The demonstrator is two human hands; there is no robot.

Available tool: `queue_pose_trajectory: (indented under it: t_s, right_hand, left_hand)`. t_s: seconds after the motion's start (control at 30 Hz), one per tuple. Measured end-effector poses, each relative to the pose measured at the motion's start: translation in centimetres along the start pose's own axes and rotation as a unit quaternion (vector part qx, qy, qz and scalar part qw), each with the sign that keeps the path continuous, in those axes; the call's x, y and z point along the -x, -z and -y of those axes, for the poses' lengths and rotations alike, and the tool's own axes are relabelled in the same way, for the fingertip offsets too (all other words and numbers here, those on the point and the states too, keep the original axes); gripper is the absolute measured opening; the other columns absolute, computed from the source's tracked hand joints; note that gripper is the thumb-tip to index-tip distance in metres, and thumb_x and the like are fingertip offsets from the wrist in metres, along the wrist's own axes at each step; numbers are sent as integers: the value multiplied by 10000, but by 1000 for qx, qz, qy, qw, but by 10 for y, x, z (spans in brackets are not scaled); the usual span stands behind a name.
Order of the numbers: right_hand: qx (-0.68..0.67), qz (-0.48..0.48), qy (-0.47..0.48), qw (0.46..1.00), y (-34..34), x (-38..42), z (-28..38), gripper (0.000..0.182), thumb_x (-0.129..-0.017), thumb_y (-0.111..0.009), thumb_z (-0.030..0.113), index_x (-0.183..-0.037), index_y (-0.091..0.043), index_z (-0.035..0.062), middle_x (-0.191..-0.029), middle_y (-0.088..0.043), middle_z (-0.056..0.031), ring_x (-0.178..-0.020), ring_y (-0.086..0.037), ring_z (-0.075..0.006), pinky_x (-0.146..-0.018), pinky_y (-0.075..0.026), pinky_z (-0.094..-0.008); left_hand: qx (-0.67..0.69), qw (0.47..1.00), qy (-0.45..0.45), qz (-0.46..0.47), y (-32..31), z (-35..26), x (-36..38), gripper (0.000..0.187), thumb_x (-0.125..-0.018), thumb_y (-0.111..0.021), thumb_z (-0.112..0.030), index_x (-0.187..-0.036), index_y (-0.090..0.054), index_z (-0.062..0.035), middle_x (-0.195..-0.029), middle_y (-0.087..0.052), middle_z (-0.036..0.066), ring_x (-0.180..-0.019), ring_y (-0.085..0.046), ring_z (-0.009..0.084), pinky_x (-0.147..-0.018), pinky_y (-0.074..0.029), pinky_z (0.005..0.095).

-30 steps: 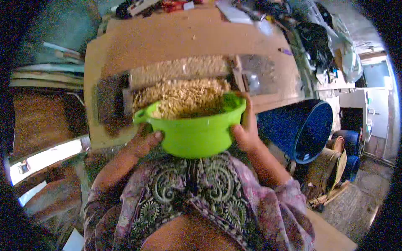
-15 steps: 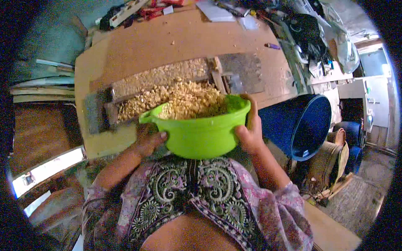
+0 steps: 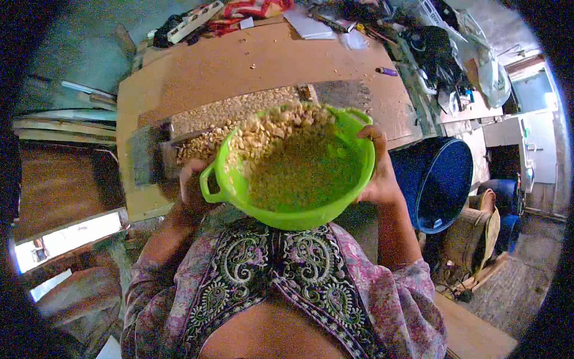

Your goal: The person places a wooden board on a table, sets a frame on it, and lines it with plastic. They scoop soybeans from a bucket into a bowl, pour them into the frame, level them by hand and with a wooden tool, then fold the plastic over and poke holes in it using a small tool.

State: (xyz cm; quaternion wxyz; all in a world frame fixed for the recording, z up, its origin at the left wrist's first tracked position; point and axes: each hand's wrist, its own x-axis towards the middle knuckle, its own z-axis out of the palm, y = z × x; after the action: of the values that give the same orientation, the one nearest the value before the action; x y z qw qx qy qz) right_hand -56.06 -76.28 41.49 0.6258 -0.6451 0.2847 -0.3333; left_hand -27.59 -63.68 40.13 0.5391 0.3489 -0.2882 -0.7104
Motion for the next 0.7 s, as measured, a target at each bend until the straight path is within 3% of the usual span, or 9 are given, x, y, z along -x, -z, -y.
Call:
queue_pose_trajectory:
  t_s: [0.07,0.17,0.23,0.3,0.33,0.37,0.43,0.57,0.7]
  right_hand:
    - [66,15,55,996,3,-3,3,921,-373,-832,314,-1087,-294,90,-1081,-386,-85,-1035,-395,-203,-864,-350,-342]
    - [91,59,151,983,-5,-16,11,848,-392,-798,205,-1087,-326,93,-1086,-382,-67,-1057,-386,-199,-884,-335,-338]
    - [-51,86,78,992,-20,-27,37,913,-413,-785,204,-1179,-302,90,-1168,-360,-71,-1105,-361,-207,-916,-308,-349]
    - [115,117,173,971,-22,-44,42,875,-533,-723,124,-1259,-238,79,-1251,-323,-88,-1146,-339,-225,-939,-295,-359]
    - [186,75,144,969,-31,-52,46,805,-588,-674,72,-1265,-239,73,-1264,-325,-93,-1145,-348,-236,-934,-308,-367]
    - [258,33,118,958,-41,-59,51,738,-643,-625,21,-1271,-239,67,-1276,-327,-99,-1143,-357,-246,-929,-322,-374]
    - [225,-10,140,964,-67,-76,54,514,-706,-538,-36,-1188,-381,45,-1185,-434,-119,-1051,-460,-256,-864,-393,-367]
    - [448,134,248,848,-136,-105,46,223,-787,-451,106,-981,-550,56,-878,-570,-186,-770,-579,-305,-697,-467,-389]
    - [495,234,241,802,-168,-160,-36,244,-817,-432,145,-1019,-536,55,-919,-560,-166,-849,-538,-320,-755,-434,-336]
  left_hand:
    - [179,982,44,-49,-1,-16,3,499,-765,-455,-389,-1084,-463,-6,-990,-546,122,-857,-540,247,-761,-439,365]
    - [66,989,69,-115,1,-27,7,375,-745,-516,-323,-960,-516,-15,-842,-567,111,-747,-555,225,-717,-453,337]
    - [86,990,22,-111,8,-27,15,320,-706,-567,-283,-900,-521,-33,-772,-555,98,-694,-555,197,-644,-471,332]
    - [-47,975,-83,-199,27,-29,20,344,-679,-577,-292,-899,-521,-35,-763,-550,96,-678,-553,195,-602,-478,355]
    - [41,987,27,-151,39,-41,21,381,-652,-593,-269,-937,-495,-36,-758,-542,89,-677,-552,202,-582,-496,369]
    - [52,959,41,-275,38,-39,26,453,-648,-596,-233,-1029,-452,-34,-793,-537,97,-708,-564,214,-584,-514,358]
    - [-13,960,-168,-224,33,-36,28,587,-648,-553,-268,-1137,-380,8,-941,-562,138,-800,-581,244,-706,-499,345]
    - [27,956,-83,-279,45,-35,57,655,-636,-577,-161,-1225,-313,-53,-1084,-469,135,-929,-523,267,-800,-450,382]
    - [-43,946,-131,-293,35,-31,73,697,-621,-572,-114,-1253,-280,-82,-1132,-450,134,-984,-479,248,-816,-419,357]
